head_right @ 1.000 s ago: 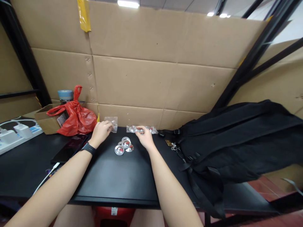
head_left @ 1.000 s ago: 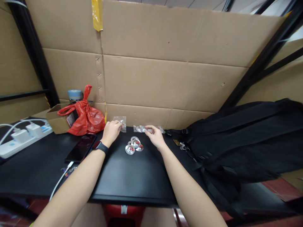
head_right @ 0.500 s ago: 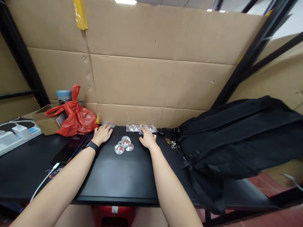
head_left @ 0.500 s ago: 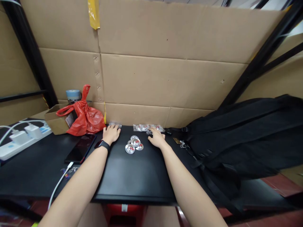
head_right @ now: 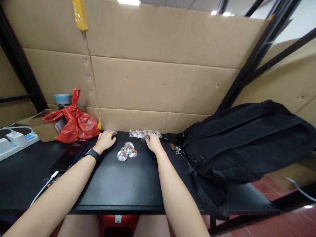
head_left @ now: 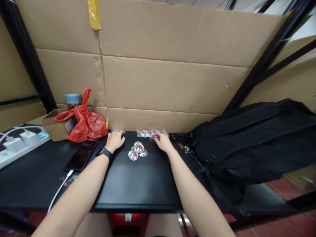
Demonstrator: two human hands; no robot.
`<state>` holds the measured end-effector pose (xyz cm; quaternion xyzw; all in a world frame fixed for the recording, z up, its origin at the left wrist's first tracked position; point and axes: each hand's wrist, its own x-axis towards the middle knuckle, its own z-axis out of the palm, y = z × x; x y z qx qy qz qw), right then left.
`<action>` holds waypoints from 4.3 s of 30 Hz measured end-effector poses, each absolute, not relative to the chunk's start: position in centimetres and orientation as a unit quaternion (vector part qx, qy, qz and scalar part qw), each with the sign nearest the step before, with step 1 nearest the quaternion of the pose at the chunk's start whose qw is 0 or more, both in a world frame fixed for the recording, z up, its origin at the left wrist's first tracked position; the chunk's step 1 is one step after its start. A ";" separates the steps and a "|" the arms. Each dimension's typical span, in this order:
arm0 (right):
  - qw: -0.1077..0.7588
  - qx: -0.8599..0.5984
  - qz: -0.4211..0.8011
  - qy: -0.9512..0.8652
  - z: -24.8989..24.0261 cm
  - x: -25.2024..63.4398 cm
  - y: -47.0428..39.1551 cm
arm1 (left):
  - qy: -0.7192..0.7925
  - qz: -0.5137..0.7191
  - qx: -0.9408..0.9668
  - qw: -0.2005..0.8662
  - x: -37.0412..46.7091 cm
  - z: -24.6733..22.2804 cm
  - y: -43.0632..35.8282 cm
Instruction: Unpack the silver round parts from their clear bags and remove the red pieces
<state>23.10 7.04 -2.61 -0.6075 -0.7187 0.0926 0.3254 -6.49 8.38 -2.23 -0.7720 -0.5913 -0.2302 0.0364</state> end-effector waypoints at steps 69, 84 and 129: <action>0.568 -0.397 0.410 -0.593 -2.1 18.0 5.4 | -0.330 -0.317 -0.889 0.021 -2.3 0.3 5.0; 0.251 -0.612 0.074 -0.747 -3.7 20.6 7.2 | -0.559 -0.220 -0.800 0.007 -10.6 -3.4 12.2; 0.190 -0.665 0.034 -0.722 -1.9 19.4 6.2 | -0.667 -0.247 -0.703 0.017 -8.6 -0.2 7.8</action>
